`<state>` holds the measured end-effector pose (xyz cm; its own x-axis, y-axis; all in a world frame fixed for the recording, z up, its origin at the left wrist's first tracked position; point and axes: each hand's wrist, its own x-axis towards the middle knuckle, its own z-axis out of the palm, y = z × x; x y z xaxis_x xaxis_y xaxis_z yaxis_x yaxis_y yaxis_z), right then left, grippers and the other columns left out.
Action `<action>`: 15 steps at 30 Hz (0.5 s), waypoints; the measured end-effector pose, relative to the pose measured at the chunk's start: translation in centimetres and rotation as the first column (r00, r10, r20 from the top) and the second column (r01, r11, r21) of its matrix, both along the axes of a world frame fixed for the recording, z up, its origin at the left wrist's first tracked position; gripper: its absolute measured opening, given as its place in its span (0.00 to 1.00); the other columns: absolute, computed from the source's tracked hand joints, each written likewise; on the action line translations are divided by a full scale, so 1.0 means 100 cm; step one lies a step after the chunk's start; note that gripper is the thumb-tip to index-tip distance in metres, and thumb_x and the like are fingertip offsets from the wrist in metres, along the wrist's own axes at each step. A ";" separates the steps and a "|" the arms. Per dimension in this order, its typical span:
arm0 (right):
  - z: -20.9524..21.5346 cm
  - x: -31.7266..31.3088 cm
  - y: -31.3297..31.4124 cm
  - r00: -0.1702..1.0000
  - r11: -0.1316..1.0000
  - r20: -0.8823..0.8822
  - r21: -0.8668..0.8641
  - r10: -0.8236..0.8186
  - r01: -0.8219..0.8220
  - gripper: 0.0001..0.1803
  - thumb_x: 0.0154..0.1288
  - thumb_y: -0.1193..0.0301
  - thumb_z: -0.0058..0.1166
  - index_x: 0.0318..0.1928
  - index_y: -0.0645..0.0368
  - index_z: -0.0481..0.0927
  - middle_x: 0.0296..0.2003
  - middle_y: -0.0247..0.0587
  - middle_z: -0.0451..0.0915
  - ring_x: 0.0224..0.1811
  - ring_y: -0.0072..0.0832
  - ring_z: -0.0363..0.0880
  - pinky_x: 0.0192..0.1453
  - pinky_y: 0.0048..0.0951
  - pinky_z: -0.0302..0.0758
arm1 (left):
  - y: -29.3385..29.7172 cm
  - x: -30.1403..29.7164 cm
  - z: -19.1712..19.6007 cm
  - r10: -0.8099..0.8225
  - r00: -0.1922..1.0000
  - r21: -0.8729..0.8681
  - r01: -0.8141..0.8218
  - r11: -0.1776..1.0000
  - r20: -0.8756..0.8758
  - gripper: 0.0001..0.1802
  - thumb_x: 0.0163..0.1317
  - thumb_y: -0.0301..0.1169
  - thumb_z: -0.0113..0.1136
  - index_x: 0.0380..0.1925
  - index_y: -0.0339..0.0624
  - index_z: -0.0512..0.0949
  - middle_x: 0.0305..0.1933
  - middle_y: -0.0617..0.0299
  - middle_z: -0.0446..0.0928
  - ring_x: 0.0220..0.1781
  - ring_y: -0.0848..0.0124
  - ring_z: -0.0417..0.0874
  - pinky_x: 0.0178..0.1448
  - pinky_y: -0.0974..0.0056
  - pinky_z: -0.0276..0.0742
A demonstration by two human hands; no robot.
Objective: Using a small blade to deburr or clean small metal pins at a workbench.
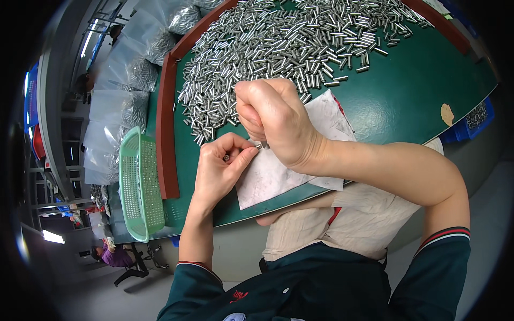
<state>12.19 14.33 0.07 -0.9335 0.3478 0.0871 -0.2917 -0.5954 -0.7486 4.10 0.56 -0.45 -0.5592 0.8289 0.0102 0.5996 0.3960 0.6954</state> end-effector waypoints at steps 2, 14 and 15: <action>-0.003 0.000 0.000 1.000 1.000 0.001 -0.010 -0.023 0.023 0.21 0.63 0.66 0.31 0.11 0.52 0.54 0.08 0.27 0.51 0.11 0.17 0.44 0.17 0.22 0.45 | 0.001 0.001 0.000 0.012 1.000 0.004 -0.012 1.000 0.009 0.05 0.48 0.24 0.61 0.21 0.33 0.75 0.09 0.64 0.61 0.12 0.78 0.60 0.18 0.69 0.58; -0.005 -0.002 -0.003 1.000 1.000 0.015 -0.003 -0.019 0.019 0.21 0.62 0.66 0.31 0.11 0.53 0.54 0.08 0.27 0.51 0.11 0.17 0.44 0.17 0.22 0.45 | 0.001 0.003 -0.001 0.020 0.999 -0.002 -0.020 1.000 -0.028 0.06 0.47 0.23 0.61 0.20 0.33 0.74 0.08 0.63 0.61 0.11 0.76 0.59 0.17 0.69 0.58; -0.005 -0.002 -0.003 1.000 1.000 0.016 -0.003 -0.018 0.018 0.21 0.62 0.66 0.31 0.11 0.53 0.54 0.08 0.27 0.51 0.11 0.17 0.44 0.17 0.22 0.45 | 0.001 0.003 -0.001 0.020 0.999 -0.002 -0.020 1.000 -0.027 0.06 0.47 0.23 0.61 0.20 0.33 0.74 0.08 0.63 0.61 0.11 0.76 0.59 0.17 0.69 0.58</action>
<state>11.95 14.02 -0.44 -0.9282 0.3651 0.0713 -0.2907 -0.5923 -0.7515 4.44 0.69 -0.52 -0.5755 0.8175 0.0235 0.6100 0.4099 0.6781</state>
